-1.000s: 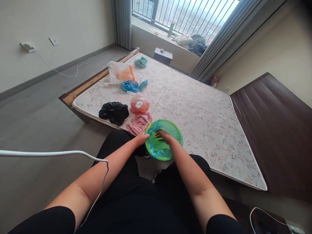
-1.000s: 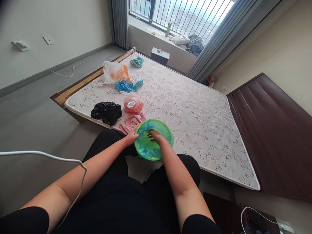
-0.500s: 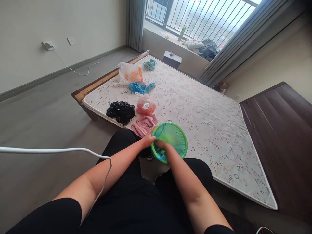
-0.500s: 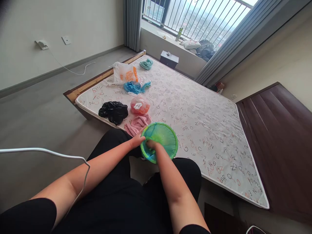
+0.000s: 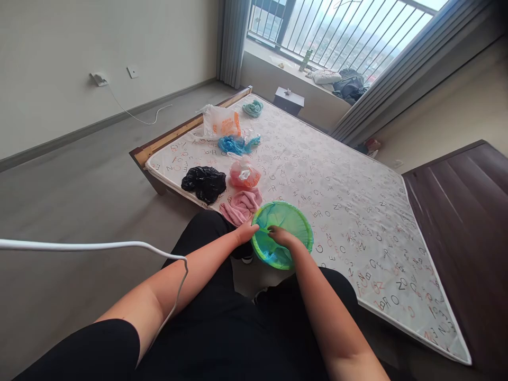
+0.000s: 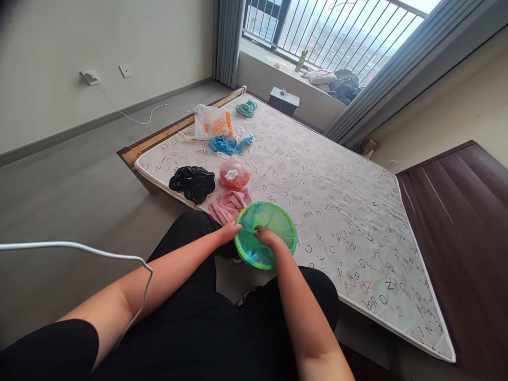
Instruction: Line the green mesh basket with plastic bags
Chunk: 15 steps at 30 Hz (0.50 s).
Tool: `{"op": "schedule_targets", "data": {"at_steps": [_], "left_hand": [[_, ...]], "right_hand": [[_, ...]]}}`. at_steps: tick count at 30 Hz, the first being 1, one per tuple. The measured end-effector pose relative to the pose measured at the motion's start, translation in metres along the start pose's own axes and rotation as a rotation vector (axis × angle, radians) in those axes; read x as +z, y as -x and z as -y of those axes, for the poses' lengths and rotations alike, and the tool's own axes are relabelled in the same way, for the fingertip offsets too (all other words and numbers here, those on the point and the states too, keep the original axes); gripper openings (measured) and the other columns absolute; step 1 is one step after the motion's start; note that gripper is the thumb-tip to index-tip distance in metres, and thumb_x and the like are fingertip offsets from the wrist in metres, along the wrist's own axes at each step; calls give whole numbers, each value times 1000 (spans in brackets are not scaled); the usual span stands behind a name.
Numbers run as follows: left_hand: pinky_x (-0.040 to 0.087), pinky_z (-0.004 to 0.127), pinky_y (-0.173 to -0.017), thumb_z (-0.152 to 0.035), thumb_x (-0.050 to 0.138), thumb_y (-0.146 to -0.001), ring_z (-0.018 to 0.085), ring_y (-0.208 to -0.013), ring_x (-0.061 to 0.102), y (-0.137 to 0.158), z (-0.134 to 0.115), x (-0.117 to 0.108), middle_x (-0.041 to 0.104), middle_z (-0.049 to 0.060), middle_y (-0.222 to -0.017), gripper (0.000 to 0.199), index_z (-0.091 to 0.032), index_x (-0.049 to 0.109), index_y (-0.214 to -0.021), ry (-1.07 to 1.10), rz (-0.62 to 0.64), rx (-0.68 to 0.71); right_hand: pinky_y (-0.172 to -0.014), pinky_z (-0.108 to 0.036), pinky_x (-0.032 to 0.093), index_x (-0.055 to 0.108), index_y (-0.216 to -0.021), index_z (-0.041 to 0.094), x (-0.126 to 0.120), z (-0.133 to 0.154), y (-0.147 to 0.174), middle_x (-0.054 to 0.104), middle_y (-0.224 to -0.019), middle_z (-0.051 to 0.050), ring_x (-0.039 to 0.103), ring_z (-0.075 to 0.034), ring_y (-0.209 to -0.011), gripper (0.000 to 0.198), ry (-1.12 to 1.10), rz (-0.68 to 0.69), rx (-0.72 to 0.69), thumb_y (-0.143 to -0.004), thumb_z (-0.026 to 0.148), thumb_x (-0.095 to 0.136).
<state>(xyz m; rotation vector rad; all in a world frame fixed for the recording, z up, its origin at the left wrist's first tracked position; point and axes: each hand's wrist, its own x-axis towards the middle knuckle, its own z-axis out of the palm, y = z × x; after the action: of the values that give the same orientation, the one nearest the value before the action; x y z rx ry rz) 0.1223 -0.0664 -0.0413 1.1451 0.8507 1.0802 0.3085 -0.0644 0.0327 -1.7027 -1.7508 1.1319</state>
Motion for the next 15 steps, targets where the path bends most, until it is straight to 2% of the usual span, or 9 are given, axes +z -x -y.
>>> {"op": "schedule_targets", "data": {"at_steps": [2,3,5,6,8,10,12,13,15], "left_hand": [[41,55,-114,-21,57,-76,34,-128,56,-4,4,-5,65,13,-135,67,-18,53,-142,41,-46,-29],[41,55,-114,-22,57,-76,35,-129,55,-6,5,-7,64,13,-136,67,-17,53,-143,53,-72,-40],[39,54,-116,-26,60,-77,35,-132,53,-12,9,-10,61,14,-141,70,-17,49,-146,74,-102,-48],[37,55,-117,-30,61,-78,35,-135,51,-15,11,-10,59,14,-144,72,-18,47,-148,90,-98,-43],[37,55,-117,-41,64,-80,36,-137,50,-22,14,-11,55,15,-149,78,-18,43,-151,131,-48,-28],[38,54,-116,-53,64,-82,36,-139,49,-29,13,-12,53,16,-151,82,-18,41,-152,142,11,-26],[40,50,-114,-61,63,-83,35,-138,50,-36,9,-16,53,17,-152,82,-19,44,-151,86,22,-54],[41,49,-113,-63,62,-85,35,-137,51,-40,5,-20,53,16,-152,80,-19,46,-149,47,4,-72],[42,47,-111,-62,59,-89,34,-134,53,-45,-6,-32,56,16,-149,70,-17,53,-143,-44,-56,-72]], "right_hand": [[-97,-40,53,71,-109,21,-19,-1,24,75,-107,-8,69,-24,-103,25,50,-38,-95,-91,33,58],[-104,-43,49,70,-113,22,-28,-4,39,73,-116,-9,67,-24,-112,28,79,-117,-143,-92,33,54],[-115,-49,40,68,-115,24,-44,-14,70,66,-131,-10,57,-26,-129,31,149,-385,-210,-93,35,50],[-118,-51,36,67,-117,23,-51,-22,84,62,-138,-11,52,-28,-136,33,156,-507,-185,-91,36,52],[-116,-53,40,62,-127,23,-57,-39,104,54,-146,-14,47,-31,-141,47,70,-612,8,-84,41,60],[-104,-50,52,48,-144,26,-58,-52,108,52,-148,-15,55,-31,-133,70,-185,-557,252,-80,47,66],[-86,-44,60,36,-152,32,-55,-60,100,57,-143,-13,67,-28,-115,81,-477,-461,421,-80,52,67],[-79,-42,62,35,-151,34,-53,-61,93,60,-140,-11,70,-27,-106,79,-587,-420,468,-82,54,66],[-72,-40,62,47,-142,30,-49,-61,78,67,-129,-11,73,-25,-94,66,-703,-338,545,-83,54,64]]}}
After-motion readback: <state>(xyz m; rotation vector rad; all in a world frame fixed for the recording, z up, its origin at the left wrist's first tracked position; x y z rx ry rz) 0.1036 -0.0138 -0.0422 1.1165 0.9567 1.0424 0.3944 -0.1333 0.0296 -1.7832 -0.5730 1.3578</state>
